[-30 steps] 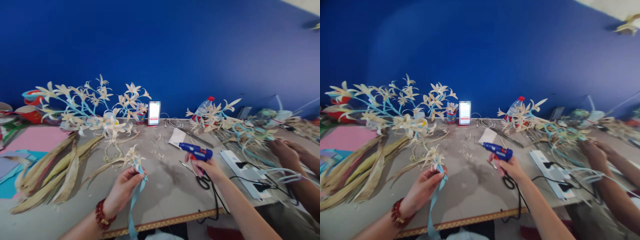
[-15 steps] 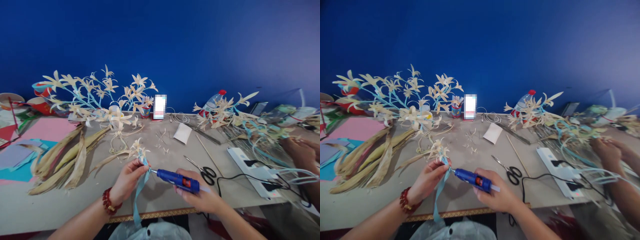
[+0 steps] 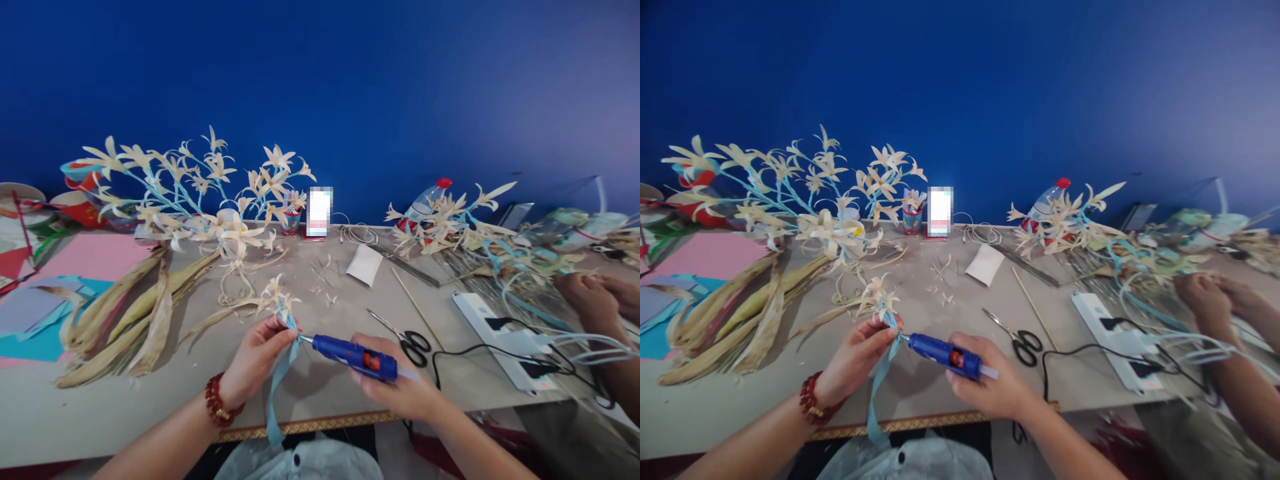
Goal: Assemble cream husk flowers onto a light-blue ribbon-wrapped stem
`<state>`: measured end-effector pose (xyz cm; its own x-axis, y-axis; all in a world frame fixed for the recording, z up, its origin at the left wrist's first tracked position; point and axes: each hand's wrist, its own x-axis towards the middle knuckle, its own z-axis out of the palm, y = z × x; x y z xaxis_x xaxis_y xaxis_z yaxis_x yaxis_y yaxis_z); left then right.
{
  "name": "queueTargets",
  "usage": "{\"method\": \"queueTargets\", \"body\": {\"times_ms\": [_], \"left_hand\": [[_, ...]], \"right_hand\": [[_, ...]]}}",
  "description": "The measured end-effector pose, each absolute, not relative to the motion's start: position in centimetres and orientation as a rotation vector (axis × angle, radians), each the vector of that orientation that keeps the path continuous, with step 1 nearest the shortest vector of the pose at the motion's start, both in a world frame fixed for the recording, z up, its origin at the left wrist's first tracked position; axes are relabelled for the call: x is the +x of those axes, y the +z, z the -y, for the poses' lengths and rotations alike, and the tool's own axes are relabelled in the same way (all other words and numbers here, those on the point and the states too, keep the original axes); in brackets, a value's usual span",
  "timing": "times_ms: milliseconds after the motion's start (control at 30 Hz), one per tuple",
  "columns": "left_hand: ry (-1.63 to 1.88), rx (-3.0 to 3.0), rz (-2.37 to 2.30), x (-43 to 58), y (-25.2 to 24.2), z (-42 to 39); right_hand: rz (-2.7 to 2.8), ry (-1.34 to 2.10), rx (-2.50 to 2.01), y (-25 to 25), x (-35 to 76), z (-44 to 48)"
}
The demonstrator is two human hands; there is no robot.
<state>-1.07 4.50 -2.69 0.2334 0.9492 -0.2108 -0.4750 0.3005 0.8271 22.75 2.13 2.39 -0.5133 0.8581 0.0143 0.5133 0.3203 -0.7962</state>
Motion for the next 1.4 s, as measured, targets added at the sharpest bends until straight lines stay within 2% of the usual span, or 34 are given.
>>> {"method": "queueTargets", "body": {"times_ms": [233,633,1400], "left_hand": [[1.105,0.709,-0.833,-1.06,-2.82,-4.56],[1.110,0.702,-0.844,-1.09,-2.90,-4.57],[1.110,0.679,-0.805,-1.12,-2.87,-4.59]], "right_hand": [[2.122,1.171,-1.171,2.36,22.71,-2.17],[2.152,1.058,-1.178,2.27,22.61,-2.10],[2.200,1.093,-1.158,2.38,22.65,-1.91]]}}
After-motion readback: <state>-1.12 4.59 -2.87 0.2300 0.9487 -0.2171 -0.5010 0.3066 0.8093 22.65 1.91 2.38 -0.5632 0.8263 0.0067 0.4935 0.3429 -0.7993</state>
